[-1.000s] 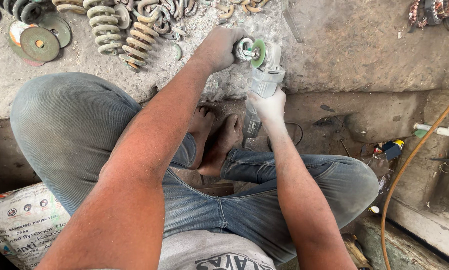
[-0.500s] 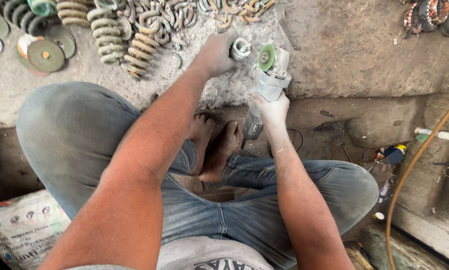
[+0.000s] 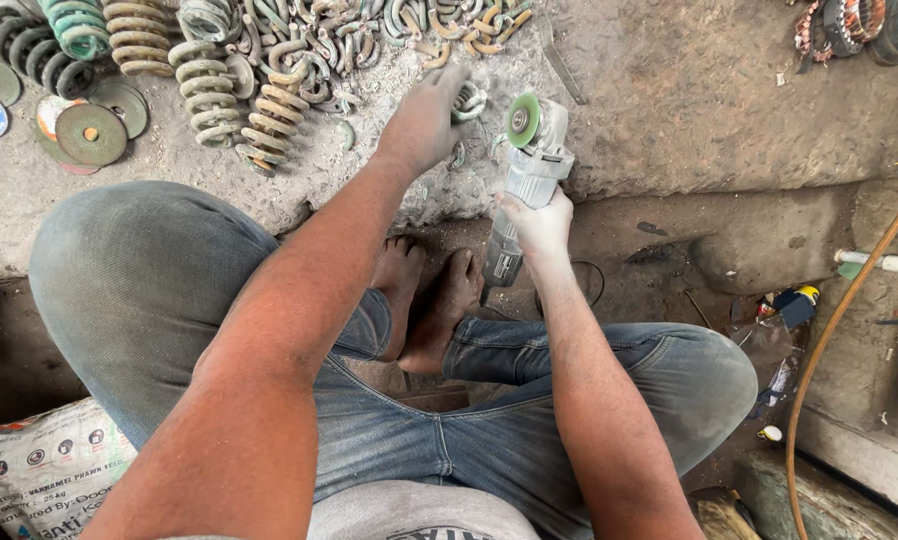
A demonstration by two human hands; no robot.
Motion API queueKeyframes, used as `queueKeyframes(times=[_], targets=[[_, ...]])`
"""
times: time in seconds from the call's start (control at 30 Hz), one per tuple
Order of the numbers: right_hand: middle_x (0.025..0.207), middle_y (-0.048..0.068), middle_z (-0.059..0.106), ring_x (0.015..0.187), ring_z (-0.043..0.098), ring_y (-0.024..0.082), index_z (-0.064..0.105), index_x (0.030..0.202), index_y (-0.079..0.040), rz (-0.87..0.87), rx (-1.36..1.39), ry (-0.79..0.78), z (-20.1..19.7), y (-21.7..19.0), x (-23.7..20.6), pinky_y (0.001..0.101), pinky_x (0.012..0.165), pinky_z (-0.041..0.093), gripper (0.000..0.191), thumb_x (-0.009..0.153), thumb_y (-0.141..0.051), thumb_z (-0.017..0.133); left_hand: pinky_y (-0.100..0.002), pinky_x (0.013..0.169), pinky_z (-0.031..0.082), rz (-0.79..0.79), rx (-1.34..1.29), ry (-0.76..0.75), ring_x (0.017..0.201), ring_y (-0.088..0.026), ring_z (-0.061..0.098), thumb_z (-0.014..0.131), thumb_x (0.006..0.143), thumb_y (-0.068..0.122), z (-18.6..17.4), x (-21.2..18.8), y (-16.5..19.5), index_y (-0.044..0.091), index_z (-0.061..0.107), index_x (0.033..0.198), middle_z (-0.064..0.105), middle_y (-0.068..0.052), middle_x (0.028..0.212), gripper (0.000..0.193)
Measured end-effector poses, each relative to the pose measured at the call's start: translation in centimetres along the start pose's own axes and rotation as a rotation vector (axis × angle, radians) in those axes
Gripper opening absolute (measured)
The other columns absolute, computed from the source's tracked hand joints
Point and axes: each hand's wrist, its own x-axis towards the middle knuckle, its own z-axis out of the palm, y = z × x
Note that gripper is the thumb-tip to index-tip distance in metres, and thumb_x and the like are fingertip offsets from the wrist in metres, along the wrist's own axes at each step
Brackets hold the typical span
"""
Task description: The person sits on the floor and uses an angle grinder to smooth or cut small metal parts. They pick up individual pieces from a pile, hold them with one hand, and apply the grinder with the other, then place the processed pieces back on the floor.
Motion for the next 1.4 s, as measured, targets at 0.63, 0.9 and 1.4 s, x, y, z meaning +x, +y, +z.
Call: queueKeyframes(times=[0.63,0.9,1.4], targets=[[0.099,0.01,0.071,0.082,0.074,0.019,0.063,0.114,0.003,0.177,0.087,-0.102,0.3,0.1,-1.0,0.036,0.073,0.067,0.038,0.081,-0.003,0.08,-0.043,0.096,0.056,0.19,0.224,0.119,0.104,-0.026,0.067,0.084,0.081,0.019,-0.6,0.5,0.5,0.005,0.067,0.12,0.066,-0.011,0.106,0.044],[0.1,0.01,0.072,0.083,0.075,0.019,0.063,0.115,0.003,0.163,-0.022,-0.171,0.5,1.1,-1.1,0.036,0.077,0.065,0.039,0.08,-0.003,0.079,-0.043,0.096,0.055,0.12,0.184,0.023,0.103,-0.025,0.064,0.084,0.081,0.018,-0.7,1.4,0.1,0.009,0.07,0.107,0.065,-0.008,0.105,0.031],[0.103,0.012,0.074,0.085,0.075,0.018,0.063,0.115,0.003,0.139,-0.095,-0.055,0.9,-0.7,-1.1,0.0335,0.076,0.066,0.036,0.082,0.0,0.079,-0.041,0.093,0.058,0.15,0.247,0.051,0.111,-0.028,0.065,0.077,0.08,-0.002,-0.8,1.5,0.1,0.009,0.069,0.11,0.065,-0.008,0.113,0.033]])
